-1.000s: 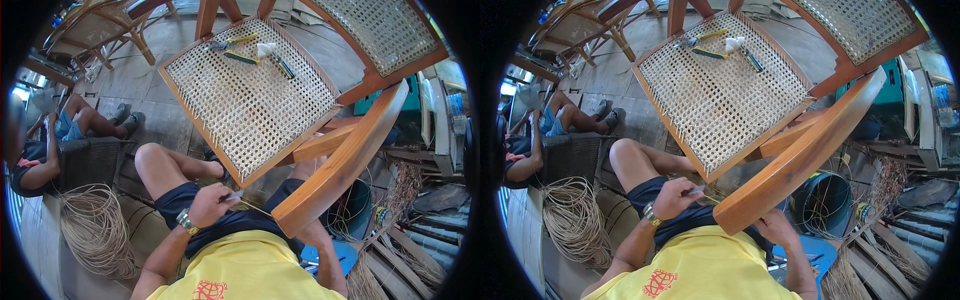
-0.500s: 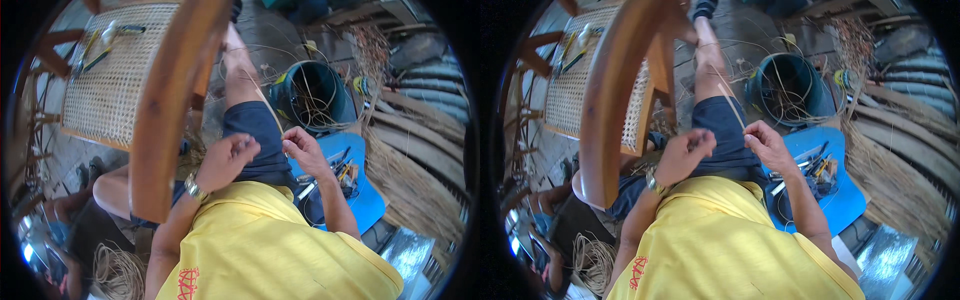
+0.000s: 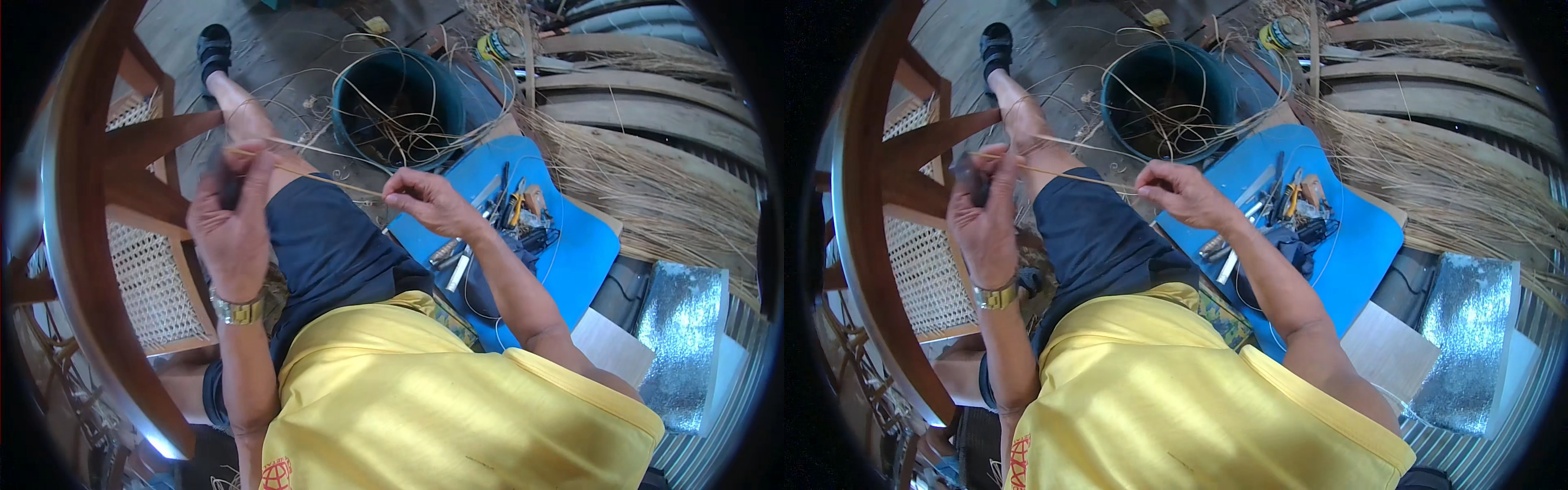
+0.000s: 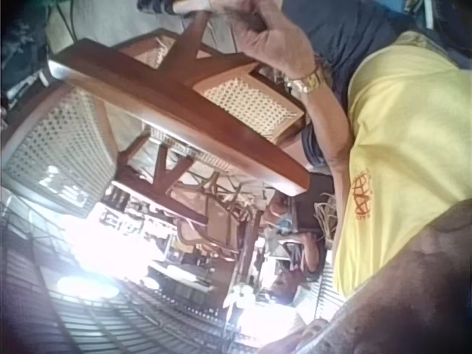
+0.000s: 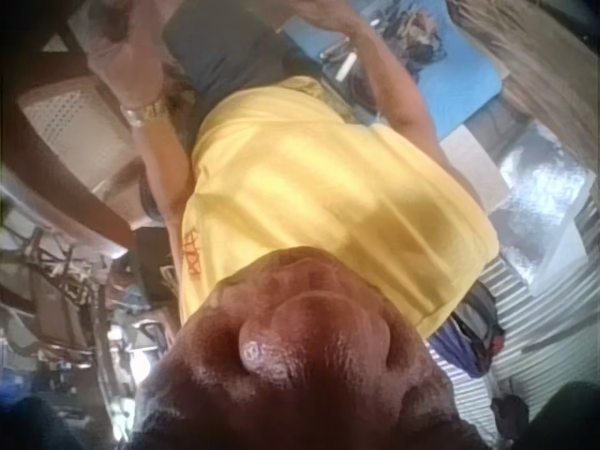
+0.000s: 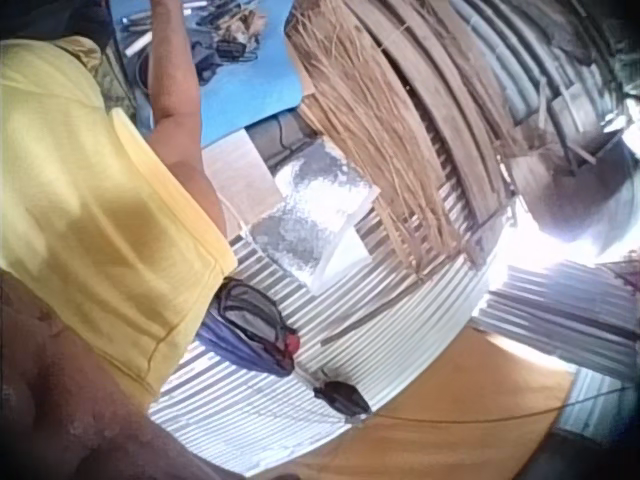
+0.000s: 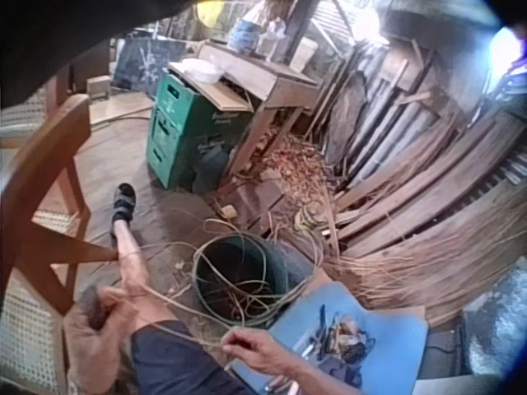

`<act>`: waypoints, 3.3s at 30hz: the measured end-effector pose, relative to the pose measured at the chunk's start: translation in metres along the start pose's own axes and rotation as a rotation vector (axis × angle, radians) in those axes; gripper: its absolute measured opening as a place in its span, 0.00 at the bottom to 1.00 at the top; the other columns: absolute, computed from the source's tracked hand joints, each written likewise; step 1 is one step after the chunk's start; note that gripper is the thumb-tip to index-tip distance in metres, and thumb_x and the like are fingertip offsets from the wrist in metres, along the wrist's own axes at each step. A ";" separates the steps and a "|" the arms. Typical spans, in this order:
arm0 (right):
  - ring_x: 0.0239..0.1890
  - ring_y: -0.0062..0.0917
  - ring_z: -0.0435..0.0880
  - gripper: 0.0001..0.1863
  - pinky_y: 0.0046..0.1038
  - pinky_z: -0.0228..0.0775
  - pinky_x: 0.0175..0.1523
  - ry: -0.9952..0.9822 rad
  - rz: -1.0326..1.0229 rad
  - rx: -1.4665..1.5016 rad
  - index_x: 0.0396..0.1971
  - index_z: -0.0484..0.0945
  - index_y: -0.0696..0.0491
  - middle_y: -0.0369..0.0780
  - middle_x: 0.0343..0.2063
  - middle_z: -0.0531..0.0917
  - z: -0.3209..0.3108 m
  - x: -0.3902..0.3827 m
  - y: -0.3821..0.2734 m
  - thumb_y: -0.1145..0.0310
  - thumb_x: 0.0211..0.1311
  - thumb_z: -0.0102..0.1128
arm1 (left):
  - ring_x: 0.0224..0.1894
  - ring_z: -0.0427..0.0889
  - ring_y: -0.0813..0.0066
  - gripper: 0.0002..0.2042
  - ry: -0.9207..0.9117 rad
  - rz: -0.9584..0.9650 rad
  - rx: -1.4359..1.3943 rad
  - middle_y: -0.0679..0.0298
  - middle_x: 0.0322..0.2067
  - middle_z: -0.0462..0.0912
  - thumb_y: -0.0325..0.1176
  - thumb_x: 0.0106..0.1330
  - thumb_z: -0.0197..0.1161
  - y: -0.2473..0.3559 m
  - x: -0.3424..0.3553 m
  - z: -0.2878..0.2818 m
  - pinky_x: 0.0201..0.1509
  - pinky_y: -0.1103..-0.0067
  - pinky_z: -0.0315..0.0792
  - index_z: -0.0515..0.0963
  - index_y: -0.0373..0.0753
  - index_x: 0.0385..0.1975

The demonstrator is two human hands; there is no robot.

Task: Repairing a woven chair seat and preparing weaving materials.

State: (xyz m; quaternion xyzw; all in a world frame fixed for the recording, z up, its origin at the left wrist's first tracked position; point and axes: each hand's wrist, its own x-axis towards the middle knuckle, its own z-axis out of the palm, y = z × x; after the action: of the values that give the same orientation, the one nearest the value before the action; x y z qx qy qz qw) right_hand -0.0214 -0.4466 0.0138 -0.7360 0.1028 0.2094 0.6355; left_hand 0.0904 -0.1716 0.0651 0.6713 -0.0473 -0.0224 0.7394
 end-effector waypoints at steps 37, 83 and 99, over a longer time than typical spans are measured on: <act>0.54 0.47 0.89 0.13 0.45 0.80 0.59 0.416 0.165 -0.953 0.48 0.87 0.56 0.51 0.45 0.90 -0.145 0.341 0.242 0.72 0.66 0.62 | 0.43 0.87 0.80 0.04 0.148 -0.409 0.312 0.62 0.40 0.91 0.27 0.78 0.66 -0.028 -0.072 -0.073 0.52 0.82 0.77 0.81 0.33 0.46; 0.63 0.24 0.78 0.37 0.31 0.69 0.70 0.242 -0.341 0.577 0.73 0.69 0.53 0.36 0.61 0.80 -0.130 0.084 0.028 0.57 0.70 0.75 | 0.33 0.88 0.74 0.11 -0.408 -0.118 0.527 0.61 0.31 0.91 0.38 0.65 0.71 -0.070 0.097 0.168 0.41 0.74 0.79 0.90 0.39 0.41; 0.47 0.19 0.84 0.24 0.25 0.77 0.53 0.376 -0.326 0.565 0.56 0.78 0.51 0.34 0.46 0.86 -0.108 0.096 0.032 0.66 0.62 0.78 | 0.35 0.89 0.49 0.10 -0.569 0.039 0.830 0.47 0.31 0.89 0.38 0.62 0.70 -0.088 0.084 0.207 0.43 0.64 0.81 0.90 0.38 0.32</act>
State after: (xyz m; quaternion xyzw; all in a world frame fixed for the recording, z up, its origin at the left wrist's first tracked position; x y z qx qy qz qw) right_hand 0.0704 -0.5467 -0.0459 -0.5642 0.1529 -0.0699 0.8084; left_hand 0.1556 -0.3932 0.0006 0.8749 -0.2644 -0.1701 0.3684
